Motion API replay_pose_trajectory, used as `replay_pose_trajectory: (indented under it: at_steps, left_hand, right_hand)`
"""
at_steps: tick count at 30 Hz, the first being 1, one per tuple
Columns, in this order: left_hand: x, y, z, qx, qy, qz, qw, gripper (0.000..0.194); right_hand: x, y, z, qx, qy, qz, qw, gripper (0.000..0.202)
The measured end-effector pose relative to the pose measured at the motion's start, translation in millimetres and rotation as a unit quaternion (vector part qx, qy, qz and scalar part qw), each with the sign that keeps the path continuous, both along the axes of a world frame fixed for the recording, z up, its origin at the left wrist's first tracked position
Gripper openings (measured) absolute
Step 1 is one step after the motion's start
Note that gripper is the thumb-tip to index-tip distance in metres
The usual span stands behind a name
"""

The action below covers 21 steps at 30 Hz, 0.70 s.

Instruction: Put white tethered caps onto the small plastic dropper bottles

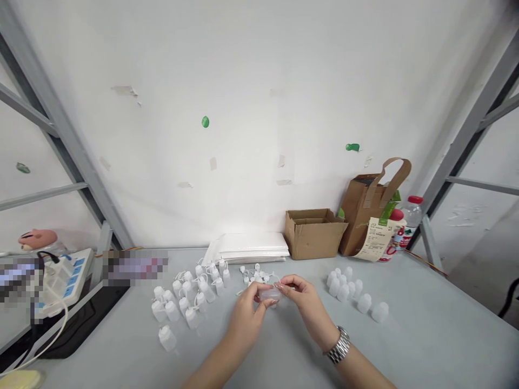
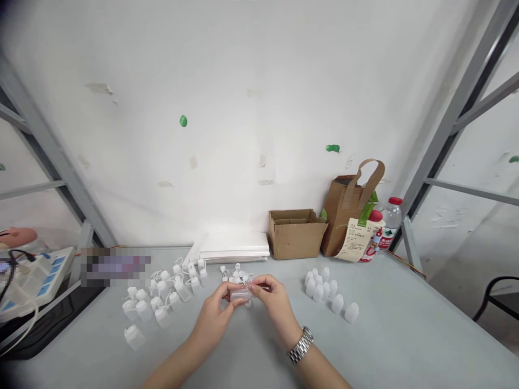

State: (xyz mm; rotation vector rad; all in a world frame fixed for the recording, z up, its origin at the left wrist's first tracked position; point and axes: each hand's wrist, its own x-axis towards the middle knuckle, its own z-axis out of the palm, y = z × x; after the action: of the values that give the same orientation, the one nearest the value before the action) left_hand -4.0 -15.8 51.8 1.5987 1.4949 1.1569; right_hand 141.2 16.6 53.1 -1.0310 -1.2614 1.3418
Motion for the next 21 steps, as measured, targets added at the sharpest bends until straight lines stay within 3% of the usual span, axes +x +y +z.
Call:
replay_pose_trajectory:
  at_steps: [10,15,21]
  left_hand:
    - [-3.3,7.6,-9.5,-0.008,-0.076,0.01,0.997,0.019]
    - [-2.6,8.5,-8.4,-0.015,-0.182,-0.021,0.983,0.017]
    - [-3.9,9.0,-6.5,-0.017,-0.227,-0.036,0.973,0.019]
  right_hand:
    - [0.7,0.1,0.7,0.043,0.053,-0.002,0.998,0.019]
    - [1.7,1.3,0.0,0.041,0.029,0.04,0.998,0.026]
    - [3.7,4.0,-5.4,0.099,-0.045,0.004,0.994,0.026]
